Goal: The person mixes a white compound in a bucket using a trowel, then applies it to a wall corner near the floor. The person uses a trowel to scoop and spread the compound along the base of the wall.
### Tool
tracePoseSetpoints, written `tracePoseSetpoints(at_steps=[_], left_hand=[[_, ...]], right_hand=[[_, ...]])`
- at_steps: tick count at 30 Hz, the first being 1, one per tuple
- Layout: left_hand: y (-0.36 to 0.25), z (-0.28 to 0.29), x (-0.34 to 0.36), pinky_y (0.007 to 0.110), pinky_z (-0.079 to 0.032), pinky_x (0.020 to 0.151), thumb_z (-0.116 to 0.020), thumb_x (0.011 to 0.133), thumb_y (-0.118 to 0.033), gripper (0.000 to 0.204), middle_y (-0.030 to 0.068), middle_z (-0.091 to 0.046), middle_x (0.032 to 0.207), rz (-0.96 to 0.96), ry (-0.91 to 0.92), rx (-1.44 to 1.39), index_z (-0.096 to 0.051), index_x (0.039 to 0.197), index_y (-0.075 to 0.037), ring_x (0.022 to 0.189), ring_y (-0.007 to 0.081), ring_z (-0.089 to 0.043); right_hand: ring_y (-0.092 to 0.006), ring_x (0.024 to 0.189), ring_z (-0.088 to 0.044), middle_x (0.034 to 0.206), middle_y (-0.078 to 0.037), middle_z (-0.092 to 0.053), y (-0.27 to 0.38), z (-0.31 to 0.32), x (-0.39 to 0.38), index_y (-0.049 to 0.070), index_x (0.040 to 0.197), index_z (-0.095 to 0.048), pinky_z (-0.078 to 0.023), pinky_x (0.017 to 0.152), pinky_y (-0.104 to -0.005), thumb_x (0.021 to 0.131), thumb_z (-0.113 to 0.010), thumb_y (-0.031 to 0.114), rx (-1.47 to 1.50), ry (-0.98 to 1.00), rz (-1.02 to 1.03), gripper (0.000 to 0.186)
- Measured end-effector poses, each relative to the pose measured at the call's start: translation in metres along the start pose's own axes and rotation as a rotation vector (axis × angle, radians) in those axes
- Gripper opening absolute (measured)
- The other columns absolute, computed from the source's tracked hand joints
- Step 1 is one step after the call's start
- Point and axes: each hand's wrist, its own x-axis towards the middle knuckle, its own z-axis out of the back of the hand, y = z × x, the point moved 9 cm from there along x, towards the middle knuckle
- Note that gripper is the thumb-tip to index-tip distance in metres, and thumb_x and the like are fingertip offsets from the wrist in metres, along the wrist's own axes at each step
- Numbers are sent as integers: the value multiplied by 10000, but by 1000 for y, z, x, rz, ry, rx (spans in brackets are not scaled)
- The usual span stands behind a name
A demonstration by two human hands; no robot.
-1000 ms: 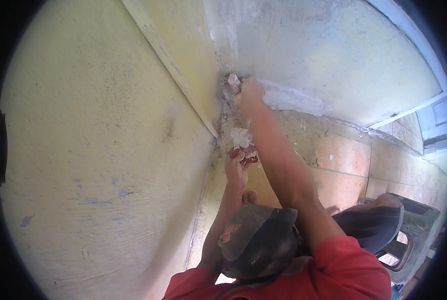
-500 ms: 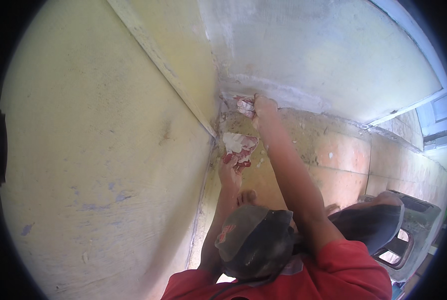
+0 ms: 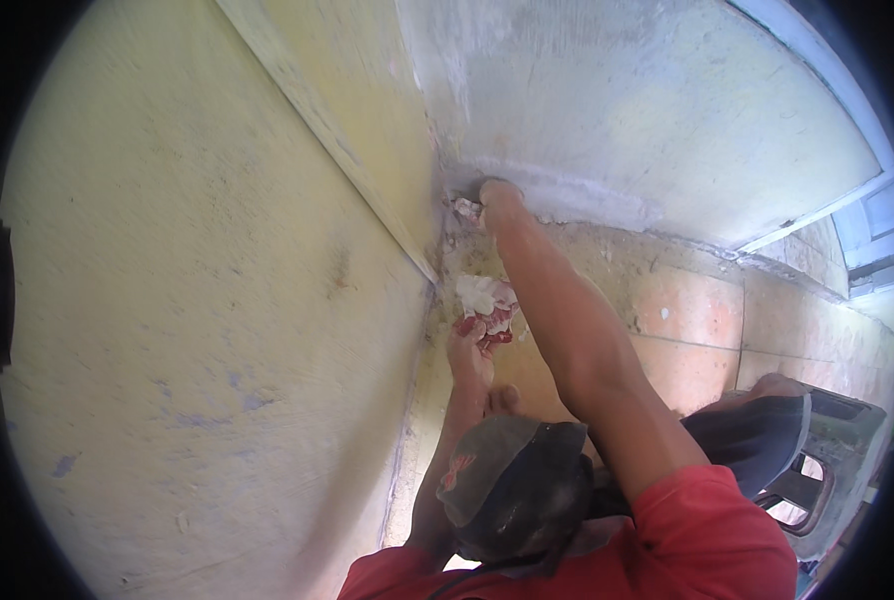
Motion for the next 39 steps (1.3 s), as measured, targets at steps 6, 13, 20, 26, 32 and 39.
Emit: tracePoseSetpoints(at_steps=[6,13,20,26,32,39], left_hand=[[-24,41,-7,419,-609,834,-613,907,20,425,122,-601,1202,-70,-35,-25,-503,1313,-42,1026,262,-656],[-30,15,-13,411,-606,773,-584,939,12,306,119,-611,1149,-120,-25,-1,-509,1231,-38,959,254,-667],[-47,9,-18,419,-620,731,-599,928,8,318,115,-611,1144,-219,28,-3,-514,1233,-30,924,254,-674],[-59,-9,-27,382,-634,736,-594,931,39,402,101,-615,1179,-337,145,-23,-492,1315,-26,941,232,-676],[-64,-2,-25,357,-630,747,-608,942,37,401,90,-633,1164,-391,140,7,-491,1321,-20,932,198,-678],[-70,-17,-40,363,-607,828,-599,953,33,437,112,-633,1189,-434,232,117,-444,1359,-10,991,197,-675]], right_hand=[[-299,745,-706,923,-170,-652,-25,-53,-103,-78,1107,-587,-646,570,-403,980,-447,-27,545,209,-5,196],[-262,728,-699,941,-148,-664,63,-20,-234,-55,1045,-574,-634,571,-360,1032,-416,47,611,255,205,188],[-189,675,-698,907,-133,-692,87,70,-360,-54,1236,-564,-601,543,-301,1020,-470,52,376,456,406,259],[-151,568,-663,939,-92,-722,-15,168,-324,2,1280,-607,-537,461,-260,1003,-521,65,253,365,523,297],[-100,536,-630,921,-71,-726,-85,182,-289,20,1295,-622,-466,416,-242,1007,-532,72,-83,369,465,307],[-99,503,-593,874,-45,-712,-101,181,-275,20,1282,-632,-454,426,-245,975,-565,52,-81,362,352,316]])
